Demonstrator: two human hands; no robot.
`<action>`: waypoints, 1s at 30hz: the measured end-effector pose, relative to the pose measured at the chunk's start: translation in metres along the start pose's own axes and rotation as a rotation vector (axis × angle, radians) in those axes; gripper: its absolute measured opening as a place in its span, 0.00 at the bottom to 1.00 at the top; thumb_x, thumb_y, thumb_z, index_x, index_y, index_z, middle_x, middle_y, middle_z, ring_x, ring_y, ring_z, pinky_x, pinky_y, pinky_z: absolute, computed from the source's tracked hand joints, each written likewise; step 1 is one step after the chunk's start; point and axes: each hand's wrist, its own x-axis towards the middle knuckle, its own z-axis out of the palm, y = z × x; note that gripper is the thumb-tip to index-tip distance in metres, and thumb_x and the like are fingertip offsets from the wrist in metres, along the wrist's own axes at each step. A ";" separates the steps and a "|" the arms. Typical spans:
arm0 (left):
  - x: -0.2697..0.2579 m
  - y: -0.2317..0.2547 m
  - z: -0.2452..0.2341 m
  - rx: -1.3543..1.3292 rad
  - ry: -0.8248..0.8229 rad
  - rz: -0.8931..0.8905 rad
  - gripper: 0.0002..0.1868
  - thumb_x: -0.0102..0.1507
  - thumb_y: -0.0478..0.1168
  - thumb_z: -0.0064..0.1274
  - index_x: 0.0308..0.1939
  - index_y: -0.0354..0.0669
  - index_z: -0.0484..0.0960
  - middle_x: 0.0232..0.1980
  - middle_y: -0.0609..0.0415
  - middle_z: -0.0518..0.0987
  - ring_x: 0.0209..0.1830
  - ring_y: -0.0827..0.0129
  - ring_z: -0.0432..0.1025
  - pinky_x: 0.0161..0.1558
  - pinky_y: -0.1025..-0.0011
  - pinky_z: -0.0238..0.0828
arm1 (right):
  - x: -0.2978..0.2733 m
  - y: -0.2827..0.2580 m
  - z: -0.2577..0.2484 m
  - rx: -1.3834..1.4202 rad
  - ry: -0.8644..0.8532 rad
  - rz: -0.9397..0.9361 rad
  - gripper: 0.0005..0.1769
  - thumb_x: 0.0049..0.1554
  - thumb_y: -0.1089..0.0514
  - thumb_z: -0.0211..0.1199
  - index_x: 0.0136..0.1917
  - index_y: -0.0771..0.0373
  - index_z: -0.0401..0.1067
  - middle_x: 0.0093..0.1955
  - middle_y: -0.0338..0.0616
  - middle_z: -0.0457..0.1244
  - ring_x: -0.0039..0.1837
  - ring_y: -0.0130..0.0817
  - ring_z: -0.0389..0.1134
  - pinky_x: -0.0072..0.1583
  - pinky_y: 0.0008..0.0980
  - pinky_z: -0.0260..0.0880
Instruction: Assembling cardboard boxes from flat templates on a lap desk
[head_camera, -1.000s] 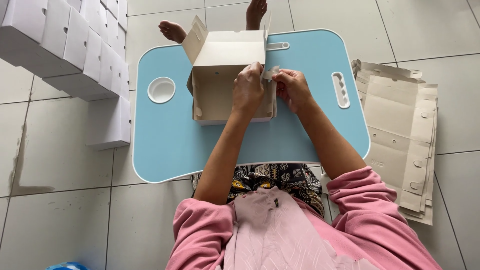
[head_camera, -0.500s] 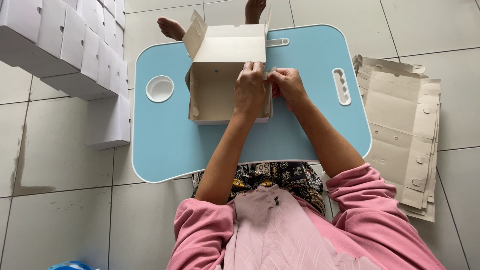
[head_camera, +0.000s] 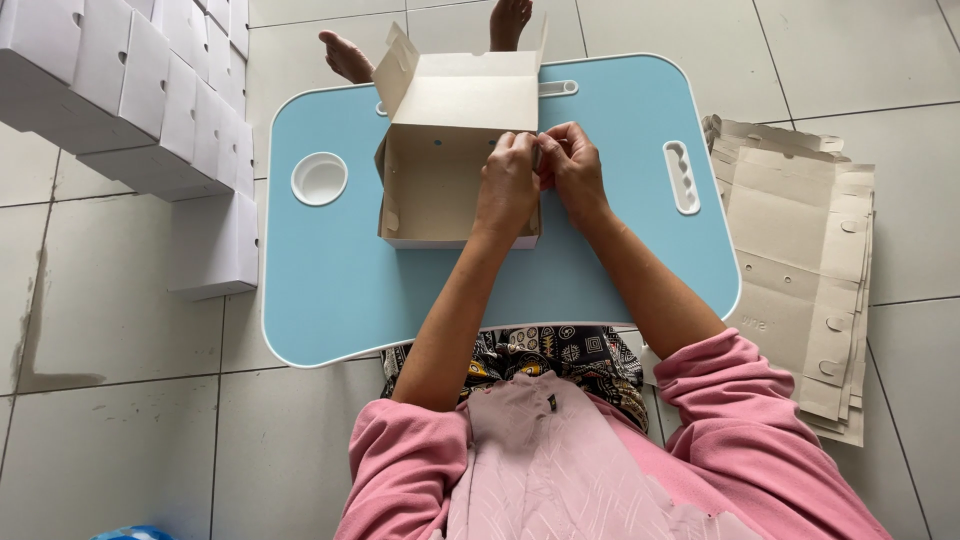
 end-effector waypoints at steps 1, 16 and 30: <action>0.001 -0.003 0.001 0.000 0.002 -0.002 0.17 0.54 0.23 0.53 0.45 0.42 0.78 0.43 0.47 0.77 0.37 0.41 0.81 0.41 0.48 0.84 | 0.003 0.008 -0.002 -0.001 -0.003 0.000 0.11 0.67 0.55 0.59 0.48 0.66 0.68 0.31 0.46 0.64 0.33 0.28 0.68 0.34 0.26 0.73; 0.014 -0.077 -0.133 0.101 0.324 0.158 0.14 0.59 0.25 0.54 0.47 0.38 0.82 0.46 0.46 0.78 0.48 0.52 0.71 0.50 0.58 0.73 | 0.012 -0.016 -0.028 -0.499 -0.106 -0.289 0.16 0.64 0.58 0.59 0.66 0.55 0.72 0.42 0.36 0.64 0.41 0.26 0.64 0.46 0.27 0.70; -0.021 -0.106 -0.086 -0.048 0.268 0.096 0.16 0.59 0.29 0.52 0.51 0.44 0.78 0.46 0.52 0.80 0.18 0.69 0.66 0.36 0.64 0.74 | 0.026 -0.027 -0.067 -0.616 -0.054 -0.267 0.13 0.66 0.54 0.65 0.61 0.62 0.76 0.45 0.40 0.69 0.48 0.29 0.68 0.51 0.30 0.73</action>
